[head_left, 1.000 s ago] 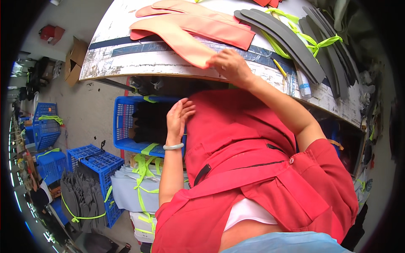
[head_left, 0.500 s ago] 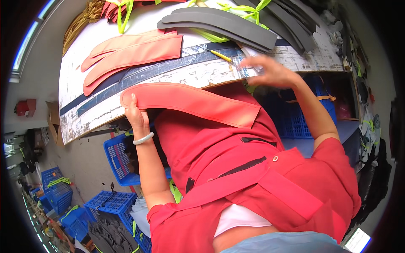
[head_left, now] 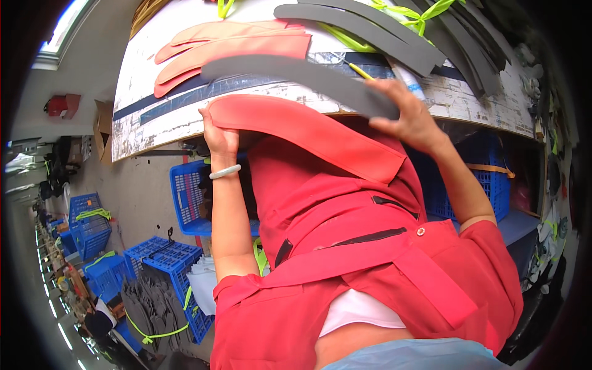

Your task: The recorder is seen assembling or inspecting black padded straps by folding material and using a small tool at a workbench.

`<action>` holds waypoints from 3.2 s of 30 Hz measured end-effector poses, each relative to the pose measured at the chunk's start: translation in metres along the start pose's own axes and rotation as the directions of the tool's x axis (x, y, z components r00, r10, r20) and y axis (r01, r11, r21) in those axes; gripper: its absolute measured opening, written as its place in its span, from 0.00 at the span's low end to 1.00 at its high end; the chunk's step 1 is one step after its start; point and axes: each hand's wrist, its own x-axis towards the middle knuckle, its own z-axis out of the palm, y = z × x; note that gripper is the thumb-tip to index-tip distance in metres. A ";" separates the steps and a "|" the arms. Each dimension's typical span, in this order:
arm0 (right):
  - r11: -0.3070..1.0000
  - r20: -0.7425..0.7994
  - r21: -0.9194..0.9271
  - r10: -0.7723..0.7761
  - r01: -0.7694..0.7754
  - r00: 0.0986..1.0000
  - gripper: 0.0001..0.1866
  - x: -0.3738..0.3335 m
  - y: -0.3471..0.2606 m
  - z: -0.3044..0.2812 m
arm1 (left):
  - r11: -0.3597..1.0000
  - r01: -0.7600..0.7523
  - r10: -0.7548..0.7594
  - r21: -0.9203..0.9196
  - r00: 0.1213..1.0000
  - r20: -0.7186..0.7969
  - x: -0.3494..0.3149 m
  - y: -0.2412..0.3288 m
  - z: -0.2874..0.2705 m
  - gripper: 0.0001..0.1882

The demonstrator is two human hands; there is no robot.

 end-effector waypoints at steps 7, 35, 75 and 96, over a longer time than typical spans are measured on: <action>0.979 0.519 -0.100 0.203 -0.177 0.830 0.47 -0.028 -0.033 0.026 | 0.944 -0.183 0.241 0.274 0.951 -0.195 -0.021 -0.002 0.025 0.20; 0.888 -0.075 0.445 -0.092 0.116 0.993 0.22 0.075 -0.134 0.140 | 0.958 -0.263 0.277 0.118 0.952 -0.127 -0.132 0.017 0.108 0.24; 0.729 0.430 0.665 -0.194 -0.163 0.882 0.15 0.038 -0.129 0.161 | 0.760 0.540 -0.612 0.360 0.781 0.121 -0.147 0.057 0.038 0.12; 0.831 0.362 0.507 0.036 -0.229 0.932 0.10 0.037 -0.100 0.187 | 0.549 -0.056 -0.026 0.834 0.996 0.084 -0.136 0.016 0.033 0.09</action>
